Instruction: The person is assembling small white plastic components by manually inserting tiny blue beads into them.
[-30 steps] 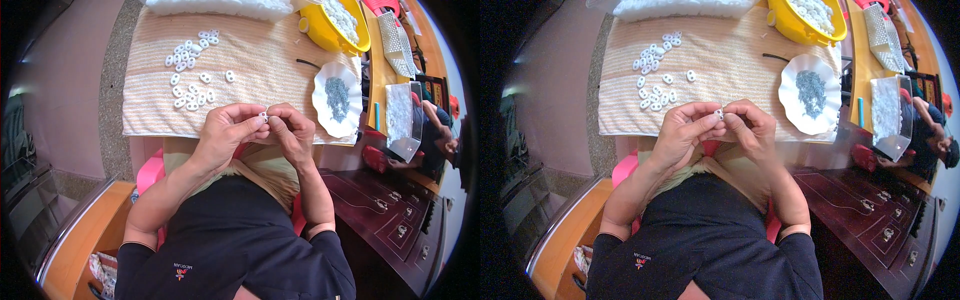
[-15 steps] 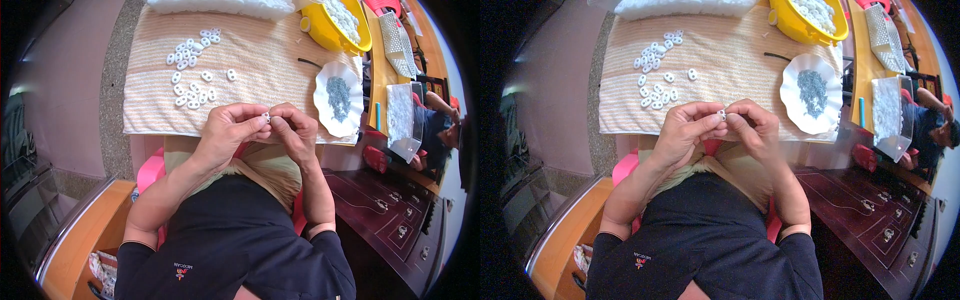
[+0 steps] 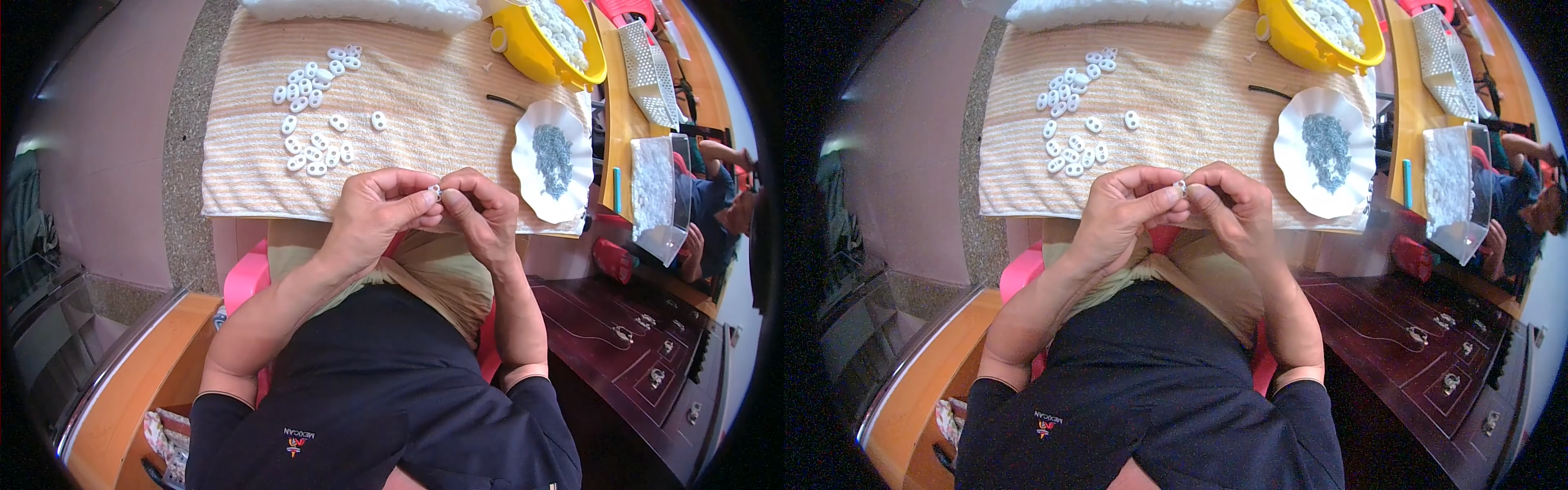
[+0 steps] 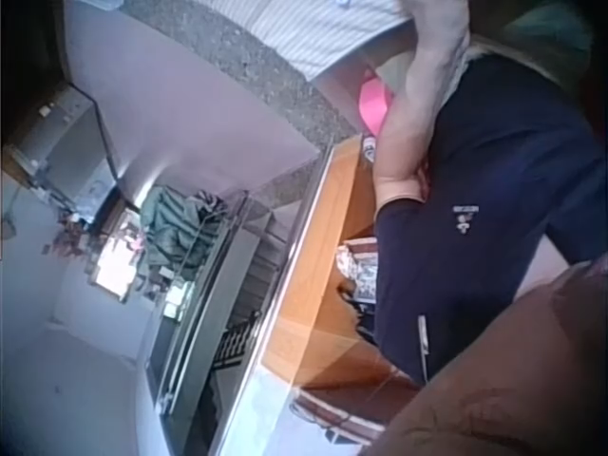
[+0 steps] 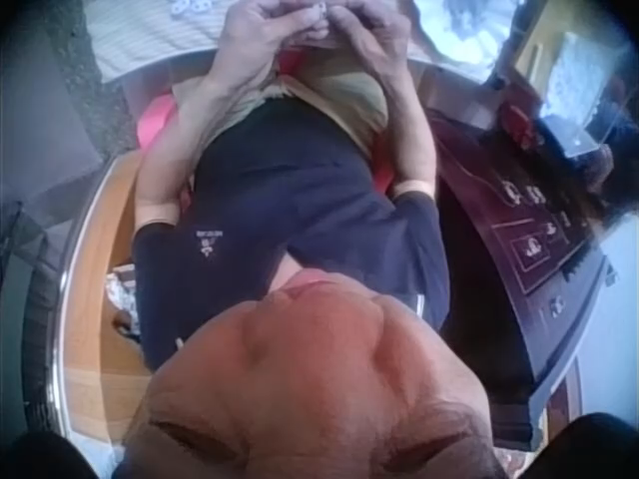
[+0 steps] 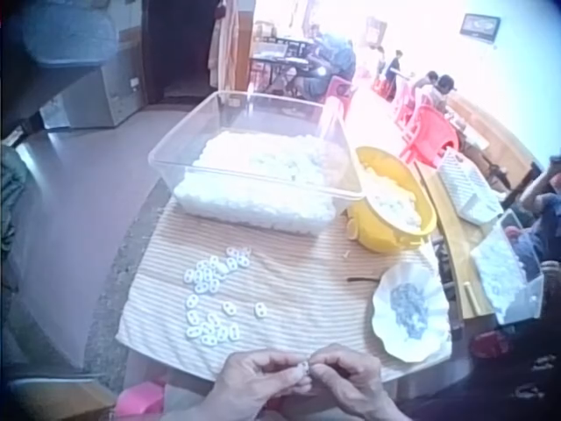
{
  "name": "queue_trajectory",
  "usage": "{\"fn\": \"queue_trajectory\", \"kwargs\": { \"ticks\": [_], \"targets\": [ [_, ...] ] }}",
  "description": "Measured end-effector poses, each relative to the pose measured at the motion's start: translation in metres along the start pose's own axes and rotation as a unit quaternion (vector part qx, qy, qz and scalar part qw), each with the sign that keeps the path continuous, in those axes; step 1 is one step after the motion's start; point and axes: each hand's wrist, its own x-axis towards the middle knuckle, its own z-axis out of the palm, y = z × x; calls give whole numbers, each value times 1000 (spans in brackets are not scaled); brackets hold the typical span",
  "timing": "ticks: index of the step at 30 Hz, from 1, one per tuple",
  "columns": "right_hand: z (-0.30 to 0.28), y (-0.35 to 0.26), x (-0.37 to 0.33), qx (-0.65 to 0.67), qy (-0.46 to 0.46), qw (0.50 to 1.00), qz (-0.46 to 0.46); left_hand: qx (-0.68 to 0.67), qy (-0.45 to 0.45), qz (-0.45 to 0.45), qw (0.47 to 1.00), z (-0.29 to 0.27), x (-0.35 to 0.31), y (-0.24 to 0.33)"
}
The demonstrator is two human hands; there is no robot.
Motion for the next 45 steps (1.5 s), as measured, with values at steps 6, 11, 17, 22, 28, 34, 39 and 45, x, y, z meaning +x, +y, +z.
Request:
{"fn": "queue_trajectory", "kwargs": {
  "ticks": [6,11,17,22,28,34,39,45],
  "targets": [
    [1,0,-1,24,-1,1000,19,-2,12,15,1000,1,0,-2],
    [-1,-6,-3,58,-18,997,47,52,6,58,997,4,-3,-5],
    [-2,-9,-4,72,-20,995,62,68,-1,77,995,2,-3,-8],
    [-4,-3,-2,100,-22,994,35,57,-2,71,996,3,-2,-5],
    [-8,-2,-3,128,-28,991,35,30,7,46,998,3,-1,-1],
    [-6,0,-3,124,-24,990,55,18,-11,43,999,1,-1,0],
    [-5,1,-3,126,-19,990,68,12,-15,42,999,0,-1,-1],
    [-3,-1,-3,74,-18,995,64,19,-16,43,999,1,-1,-3]
  ]
}}
